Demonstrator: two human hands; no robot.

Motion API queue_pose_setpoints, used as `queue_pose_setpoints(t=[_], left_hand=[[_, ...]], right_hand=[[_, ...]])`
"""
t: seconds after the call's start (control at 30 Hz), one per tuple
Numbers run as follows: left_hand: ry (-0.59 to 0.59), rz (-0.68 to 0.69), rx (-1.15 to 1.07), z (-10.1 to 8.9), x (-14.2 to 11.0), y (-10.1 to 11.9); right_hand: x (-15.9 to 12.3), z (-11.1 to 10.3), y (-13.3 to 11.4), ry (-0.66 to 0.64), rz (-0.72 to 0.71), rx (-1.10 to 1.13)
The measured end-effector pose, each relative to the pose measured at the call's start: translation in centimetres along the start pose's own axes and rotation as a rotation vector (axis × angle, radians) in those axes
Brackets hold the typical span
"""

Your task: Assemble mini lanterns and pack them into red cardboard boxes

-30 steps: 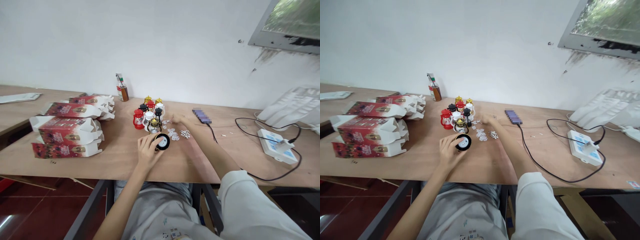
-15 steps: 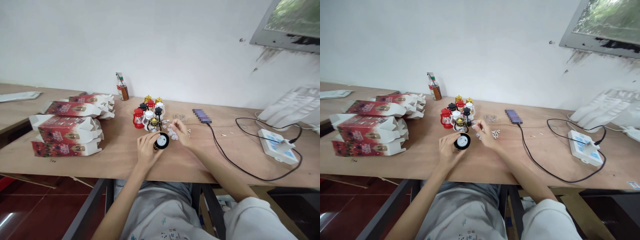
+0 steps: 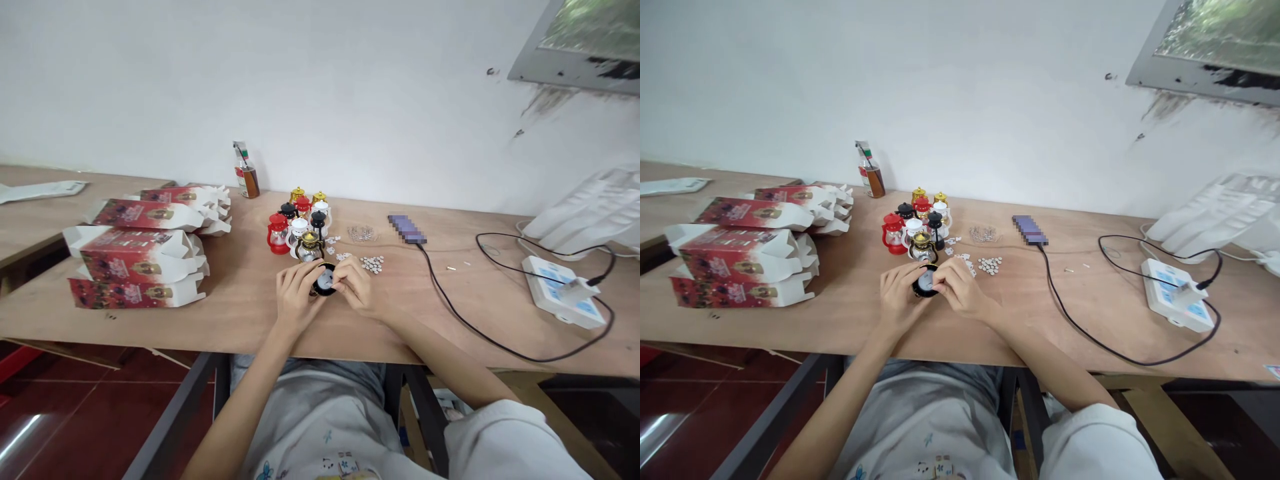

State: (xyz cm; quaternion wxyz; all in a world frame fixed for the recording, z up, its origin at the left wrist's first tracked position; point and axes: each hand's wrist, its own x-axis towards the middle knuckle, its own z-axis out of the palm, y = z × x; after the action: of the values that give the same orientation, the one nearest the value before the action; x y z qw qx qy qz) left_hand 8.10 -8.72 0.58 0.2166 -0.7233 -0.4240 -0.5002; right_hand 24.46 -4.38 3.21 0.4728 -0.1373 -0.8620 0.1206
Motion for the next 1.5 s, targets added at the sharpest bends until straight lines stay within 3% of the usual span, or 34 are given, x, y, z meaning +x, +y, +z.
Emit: queue_pose_setpoints(t=[0.17, 0.3, 0.47, 0.6, 0.87, 0.97, 1.2, 1.5], left_hand=[[-0.012, 0.0, -0.002, 0.0, 0.0, 0.0], [0.042, -0.036, 0.027, -0.1, -0.1, 0.1], [0.104, -0.151, 0.072, -0.2, -0.3, 0.4], [0.167, -0.184, 0.17, 0.0, -0.5, 0.5], [0.094, -0.219, 0.135, 0.5, -1.0, 0.3], [0.059, -0.252, 0.173, 0.4, -0.9, 0.3], [0.191, -0.203, 0.287, 0.0, -0.3, 0.6], [0.22, -0.16, 0.302, 0.2, -0.4, 0.5]], right_hand=[[-0.1, -0.1, 0.1, -0.013, -0.005, 0.006], [-0.2, 0.4, 0.0, 0.049, 0.016, 0.05], [-0.7, 1.2, -0.5, 0.224, 0.141, 0.145], [-0.6, 1.5, -1.3, 0.244, 0.293, 0.183], [0.2, 1.8, -2.2, 0.331, 0.521, 0.493], [0.4, 1.8, -1.8, 0.31, 0.522, 0.499], [0.4, 1.7, -1.1, 0.215, 0.464, 0.321], [0.3, 2.2, -1.4, 0.24, 0.478, 0.27]])
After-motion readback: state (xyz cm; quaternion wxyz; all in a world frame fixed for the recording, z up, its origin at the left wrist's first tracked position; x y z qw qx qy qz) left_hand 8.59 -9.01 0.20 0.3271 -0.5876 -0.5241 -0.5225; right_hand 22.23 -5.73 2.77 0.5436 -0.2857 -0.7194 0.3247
